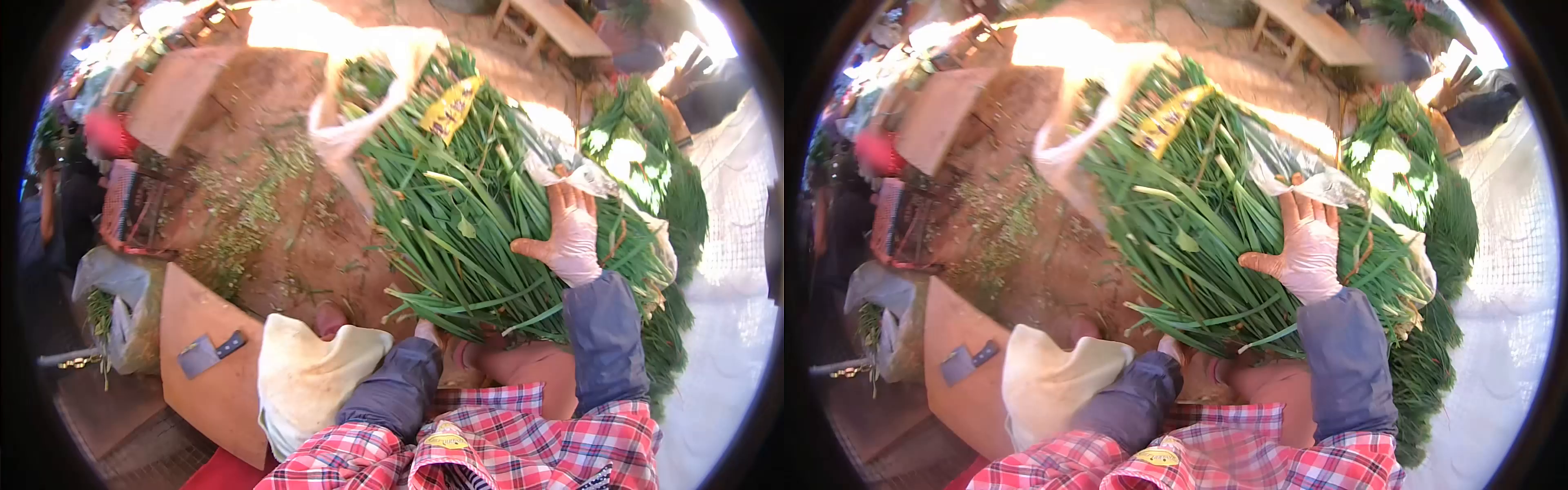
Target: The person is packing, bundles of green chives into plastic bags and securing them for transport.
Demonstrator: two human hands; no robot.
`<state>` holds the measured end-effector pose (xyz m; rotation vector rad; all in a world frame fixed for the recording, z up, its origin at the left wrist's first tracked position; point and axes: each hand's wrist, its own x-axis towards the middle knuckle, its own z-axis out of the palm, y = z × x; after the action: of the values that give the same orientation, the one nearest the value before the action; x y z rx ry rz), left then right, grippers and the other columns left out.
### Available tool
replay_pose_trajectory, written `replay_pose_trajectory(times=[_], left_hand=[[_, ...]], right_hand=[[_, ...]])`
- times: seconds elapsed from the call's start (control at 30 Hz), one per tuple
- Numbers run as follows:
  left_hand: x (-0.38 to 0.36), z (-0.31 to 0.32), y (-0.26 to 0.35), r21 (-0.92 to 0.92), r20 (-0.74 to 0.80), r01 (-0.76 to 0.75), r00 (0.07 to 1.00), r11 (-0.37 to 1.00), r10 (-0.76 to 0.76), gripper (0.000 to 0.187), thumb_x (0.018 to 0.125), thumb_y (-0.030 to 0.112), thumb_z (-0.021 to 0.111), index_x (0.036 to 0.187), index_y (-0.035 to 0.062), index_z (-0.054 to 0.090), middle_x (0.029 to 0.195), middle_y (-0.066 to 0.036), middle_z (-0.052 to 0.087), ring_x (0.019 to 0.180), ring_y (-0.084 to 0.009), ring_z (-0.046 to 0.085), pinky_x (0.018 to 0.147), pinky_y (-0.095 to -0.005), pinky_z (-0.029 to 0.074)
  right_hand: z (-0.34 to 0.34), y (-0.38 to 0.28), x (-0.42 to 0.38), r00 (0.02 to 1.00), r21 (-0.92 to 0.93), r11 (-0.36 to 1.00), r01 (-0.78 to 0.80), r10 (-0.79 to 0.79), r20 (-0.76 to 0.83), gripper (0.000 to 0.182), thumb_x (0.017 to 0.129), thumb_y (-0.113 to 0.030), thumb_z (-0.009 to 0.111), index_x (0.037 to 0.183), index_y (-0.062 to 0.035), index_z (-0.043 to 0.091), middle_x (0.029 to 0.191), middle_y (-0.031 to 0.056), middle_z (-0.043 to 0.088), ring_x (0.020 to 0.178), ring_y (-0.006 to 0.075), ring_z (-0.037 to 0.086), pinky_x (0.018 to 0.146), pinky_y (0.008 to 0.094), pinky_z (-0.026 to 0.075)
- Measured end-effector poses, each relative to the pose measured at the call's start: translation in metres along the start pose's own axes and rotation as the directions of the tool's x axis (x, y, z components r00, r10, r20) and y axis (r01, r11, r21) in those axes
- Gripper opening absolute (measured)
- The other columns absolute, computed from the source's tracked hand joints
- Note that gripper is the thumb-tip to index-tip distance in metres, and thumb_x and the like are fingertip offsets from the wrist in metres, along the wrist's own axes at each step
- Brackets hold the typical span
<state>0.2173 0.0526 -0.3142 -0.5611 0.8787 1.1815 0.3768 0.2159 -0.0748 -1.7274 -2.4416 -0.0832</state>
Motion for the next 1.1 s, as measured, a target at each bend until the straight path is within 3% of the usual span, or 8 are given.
replay_pose_trajectory(times=[0.23, 0.37, 0.53, 0.67, 0.97, 1.03, 1.07, 1.1], left_hand=[[-0.035, 0.022, 0.013, -0.262, 0.124, -0.167, 0.971, 0.951, 0.205, 0.027, 0.085, 0.005, 0.039, 0.106, -0.0089, 0.051, 0.110, -0.020, 0.056, 0.105, -0.0335, 0.052, 0.098, -0.0433, 0.040], [-0.040, -0.001, 0.014, 0.160, 0.311, -0.419, 0.881, 0.894, 0.357, 0.033, 0.085, 0.012, 0.044, 0.114, -0.0026, 0.052, 0.118, -0.019, 0.054, 0.109, -0.0324, 0.051, 0.096, -0.0458, 0.040], [-0.100, 0.038, 0.031, -0.148, 0.392, -0.184, 0.891, 0.972, 0.229, 0.041, 0.088, 0.029, 0.049, 0.120, 0.0034, 0.046, 0.120, -0.013, 0.052, 0.110, -0.0311, 0.050, 0.092, -0.0459, 0.042], [-0.138, 0.069, 0.027, 0.109, 0.442, -0.448, 0.821, 0.887, 0.361, 0.042, 0.092, 0.030, 0.049, 0.123, 0.0016, 0.045, 0.122, -0.010, 0.053, 0.102, -0.0273, 0.055, 0.089, -0.0445, 0.044], [-0.183, 0.187, 0.051, 0.209, 0.664, -0.302, 0.742, 0.930, 0.092, 0.026, 0.090, 0.020, 0.050, 0.111, 0.0042, 0.052, 0.102, -0.009, 0.060, 0.092, -0.0247, 0.058, 0.077, -0.0406, 0.049], [-0.155, 0.216, 0.053, 0.281, 0.830, -0.672, 0.528, 0.685, 0.178, 0.027, 0.091, 0.019, 0.048, 0.111, 0.0017, 0.049, 0.107, -0.015, 0.058, 0.091, -0.0263, 0.059, 0.081, -0.0436, 0.047], [-0.147, 0.233, 0.055, 0.315, 0.688, -0.586, 0.683, 0.746, 0.246, 0.027, 0.090, 0.021, 0.050, 0.110, 0.0034, 0.050, 0.105, -0.014, 0.059, 0.090, -0.0255, 0.059, 0.077, -0.0433, 0.048], [-0.135, 0.244, 0.053, 0.325, 0.513, -0.495, 0.808, 0.805, 0.290, 0.027, 0.089, 0.023, 0.051, 0.109, 0.0051, 0.051, 0.104, -0.013, 0.059, 0.088, -0.0246, 0.059, 0.074, -0.0430, 0.048]], right_hand=[[-0.010, -0.005, -0.010, 0.998, 0.005, 1.000, -0.018, 0.018, -0.054, 0.105, 0.048, -0.058, 0.076, 0.128, -0.0014, 0.040, 0.130, 0.0193, 0.042, 0.125, 0.0340, 0.034, 0.105, 0.0475, 0.021], [-0.017, -0.011, -0.013, 0.991, 0.001, 0.993, -0.119, 0.119, 0.065, 0.109, 0.050, -0.066, 0.071, 0.134, -0.0056, 0.035, 0.134, 0.0141, 0.038, 0.130, 0.0296, 0.028, 0.108, 0.0478, 0.015], [-0.021, -0.011, -0.014, 0.981, 0.020, 0.988, -0.155, 0.152, 0.122, 0.110, 0.051, -0.065, 0.072, 0.135, -0.0058, 0.034, 0.140, 0.0152, 0.031, 0.133, 0.0309, 0.024, 0.108, 0.0484, 0.015], [-0.017, -0.007, -0.011, 0.976, -0.010, 0.989, -0.149, 0.149, 0.156, 0.115, 0.052, -0.072, 0.066, 0.139, -0.0076, 0.028, 0.141, 0.0150, 0.029, 0.134, 0.0288, 0.021, 0.109, 0.0488, 0.012], [-0.032, 0.005, 0.003, 0.947, 0.171, 0.974, -0.146, 0.087, 0.310, 0.093, 0.068, -0.066, 0.058, 0.138, -0.0110, 0.032, 0.145, 0.0147, 0.026, 0.135, 0.0293, 0.020, 0.109, 0.0460, 0.016], [-0.018, 0.030, 0.016, 0.929, 0.327, 0.930, -0.168, 0.037, 0.369, 0.080, 0.077, -0.058, 0.055, 0.137, -0.0098, 0.034, 0.145, 0.0152, 0.025, 0.135, 0.0312, 0.021, 0.109, 0.0431, 0.019], [-0.020, 0.050, 0.027, 0.871, 0.481, 0.876, -0.020, -0.222, 0.439, 0.064, 0.087, -0.045, 0.052, 0.137, -0.0093, 0.035, 0.146, 0.0128, 0.026, 0.134, 0.0269, 0.024, 0.107, 0.0363, 0.023], [-0.052, 0.033, 0.014, 0.833, 0.787, 0.386, -0.481, -0.081, 0.548, 0.066, 0.089, -0.049, 0.047, 0.138, -0.0081, 0.032, 0.143, 0.0107, 0.031, 0.131, 0.0210, 0.029, 0.107, 0.0335, 0.024]])
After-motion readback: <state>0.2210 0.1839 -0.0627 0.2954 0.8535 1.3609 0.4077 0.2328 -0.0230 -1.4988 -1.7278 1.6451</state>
